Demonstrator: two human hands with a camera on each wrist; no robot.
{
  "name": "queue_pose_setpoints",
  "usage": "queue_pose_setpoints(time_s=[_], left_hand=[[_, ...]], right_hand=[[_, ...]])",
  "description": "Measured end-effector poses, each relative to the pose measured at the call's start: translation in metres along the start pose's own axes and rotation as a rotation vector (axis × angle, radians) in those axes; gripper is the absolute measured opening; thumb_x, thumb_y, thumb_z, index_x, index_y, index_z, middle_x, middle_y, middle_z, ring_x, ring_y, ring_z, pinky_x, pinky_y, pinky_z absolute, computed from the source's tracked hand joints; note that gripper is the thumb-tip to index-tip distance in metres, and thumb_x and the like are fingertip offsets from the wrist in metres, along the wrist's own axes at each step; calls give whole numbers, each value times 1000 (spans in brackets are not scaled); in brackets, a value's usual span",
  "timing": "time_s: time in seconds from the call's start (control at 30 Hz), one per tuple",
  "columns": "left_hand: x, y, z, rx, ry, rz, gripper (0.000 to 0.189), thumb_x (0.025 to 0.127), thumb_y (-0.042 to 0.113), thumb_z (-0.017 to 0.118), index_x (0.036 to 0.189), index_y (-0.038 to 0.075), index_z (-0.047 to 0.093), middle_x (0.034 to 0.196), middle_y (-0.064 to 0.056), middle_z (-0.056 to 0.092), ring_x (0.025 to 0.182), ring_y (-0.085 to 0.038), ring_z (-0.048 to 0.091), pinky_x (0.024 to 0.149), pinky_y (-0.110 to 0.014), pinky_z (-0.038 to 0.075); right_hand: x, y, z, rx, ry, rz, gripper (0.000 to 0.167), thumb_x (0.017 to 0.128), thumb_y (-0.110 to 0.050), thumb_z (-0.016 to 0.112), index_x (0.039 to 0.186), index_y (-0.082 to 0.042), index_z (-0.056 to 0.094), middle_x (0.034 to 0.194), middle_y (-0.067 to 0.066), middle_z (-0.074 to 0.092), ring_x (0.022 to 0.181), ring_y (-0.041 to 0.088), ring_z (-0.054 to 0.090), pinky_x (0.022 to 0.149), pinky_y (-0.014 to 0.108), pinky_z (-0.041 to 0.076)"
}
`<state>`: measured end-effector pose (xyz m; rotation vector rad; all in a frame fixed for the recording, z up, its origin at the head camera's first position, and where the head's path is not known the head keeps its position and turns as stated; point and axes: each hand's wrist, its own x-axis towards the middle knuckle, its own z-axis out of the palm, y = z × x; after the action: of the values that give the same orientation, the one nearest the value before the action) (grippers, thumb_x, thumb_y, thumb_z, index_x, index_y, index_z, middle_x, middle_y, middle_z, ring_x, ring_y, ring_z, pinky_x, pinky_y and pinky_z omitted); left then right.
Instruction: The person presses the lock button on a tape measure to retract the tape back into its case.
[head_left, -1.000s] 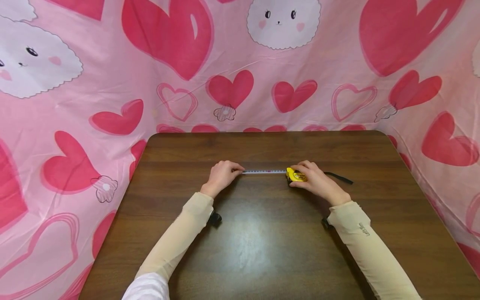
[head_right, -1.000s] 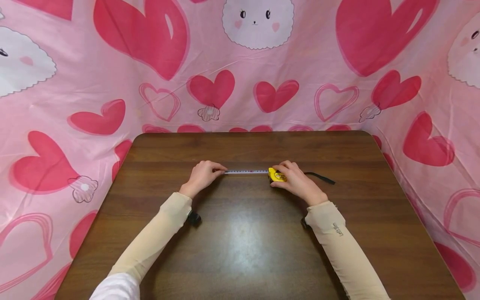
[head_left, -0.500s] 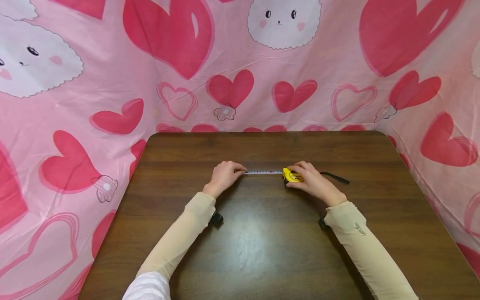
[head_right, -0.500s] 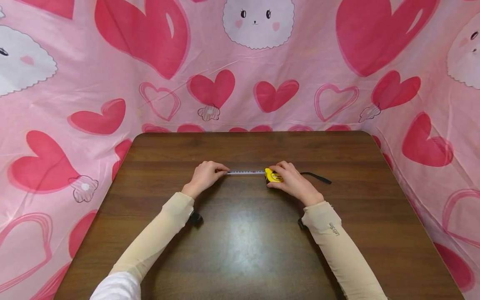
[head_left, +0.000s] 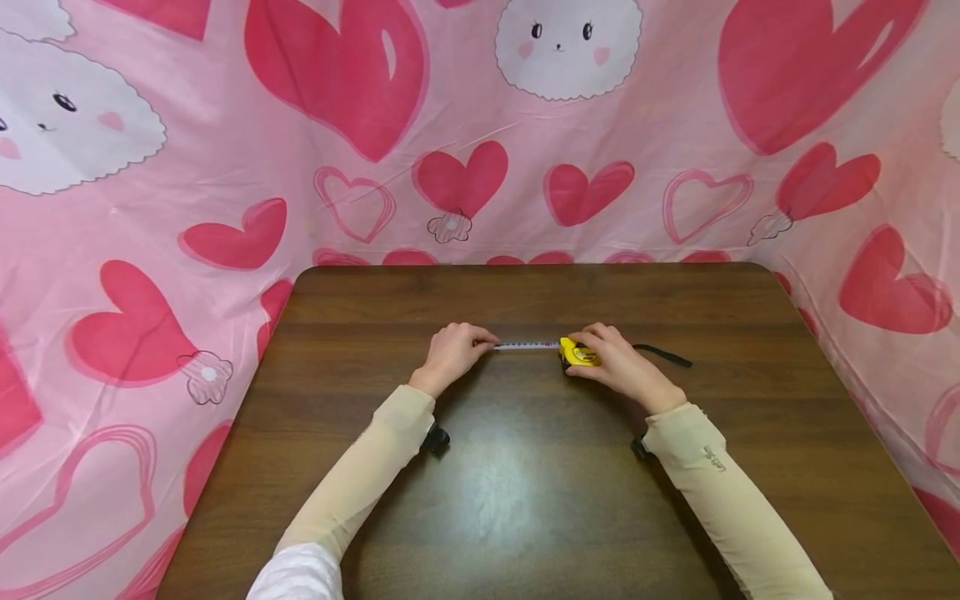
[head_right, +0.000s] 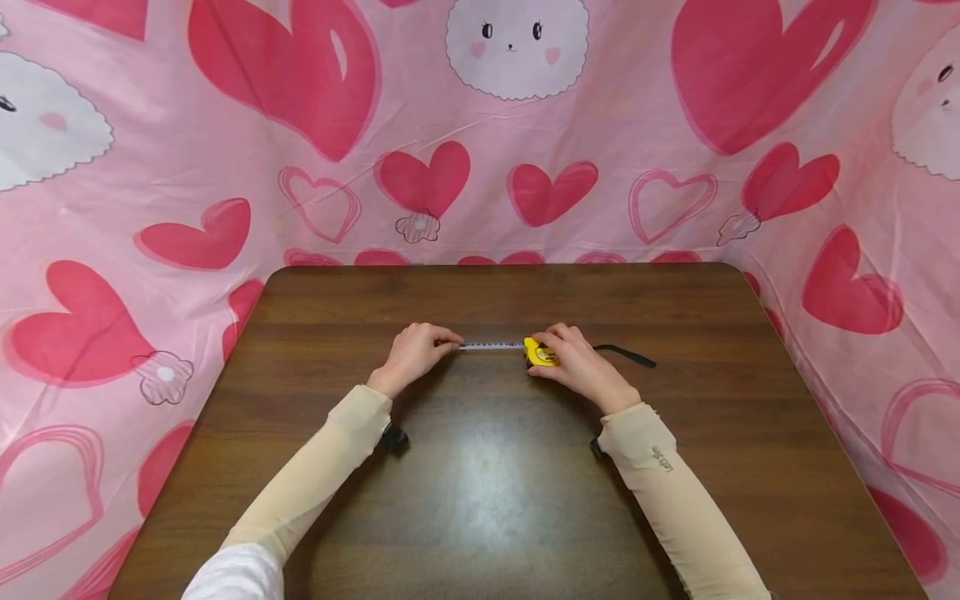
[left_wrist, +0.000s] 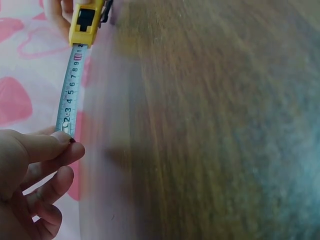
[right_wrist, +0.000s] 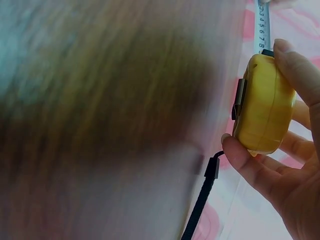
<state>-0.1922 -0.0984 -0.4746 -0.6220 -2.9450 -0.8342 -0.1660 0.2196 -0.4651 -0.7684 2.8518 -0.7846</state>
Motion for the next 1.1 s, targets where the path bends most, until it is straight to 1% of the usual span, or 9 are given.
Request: queue_pose_setpoints(time_s=[0.27,0.47,0.77,0.93,1.1], left_hand=[[0,4,3,-6,3,8,15,99,24,73,110,24,84,110,2,79,95,-21,74,78,-44,58],[1,7,4,-28,-2,16,16,100,24,72,110,23,84,110,3,79,93,-19,74,78,-42,58],[3,10,5,-43,-1,27,16,100,24,72,111,23,84,109,3,79,92,-16,74,74,-40,57],[4,13,6,-63,-11,23,17,100,24,72,112,23,84,109,3,79,90,-15,73,74,-38,56],[6,16,6,-67,-29,25,18,100,24,73,114,23,83,110,2,79,93,-16,73,77,-39,57]], right_hand=[[2,-5,3,2,-7,-3,61,93,-35,81,142,-5,62,131,17,58,120,34,52,103,54,49],[4,-8,4,6,-13,-6,62,93,-36,80,142,-4,61,133,17,58,121,35,51,104,55,48],[7,-11,7,7,-10,-7,62,93,-37,80,142,-6,62,132,16,58,121,35,51,104,55,48],[9,-14,7,-1,-8,-7,61,93,-38,80,142,-6,62,133,16,58,121,34,51,103,55,49],[11,-19,8,12,-7,-4,61,92,-38,81,141,-6,63,132,16,58,121,34,51,104,55,49]])
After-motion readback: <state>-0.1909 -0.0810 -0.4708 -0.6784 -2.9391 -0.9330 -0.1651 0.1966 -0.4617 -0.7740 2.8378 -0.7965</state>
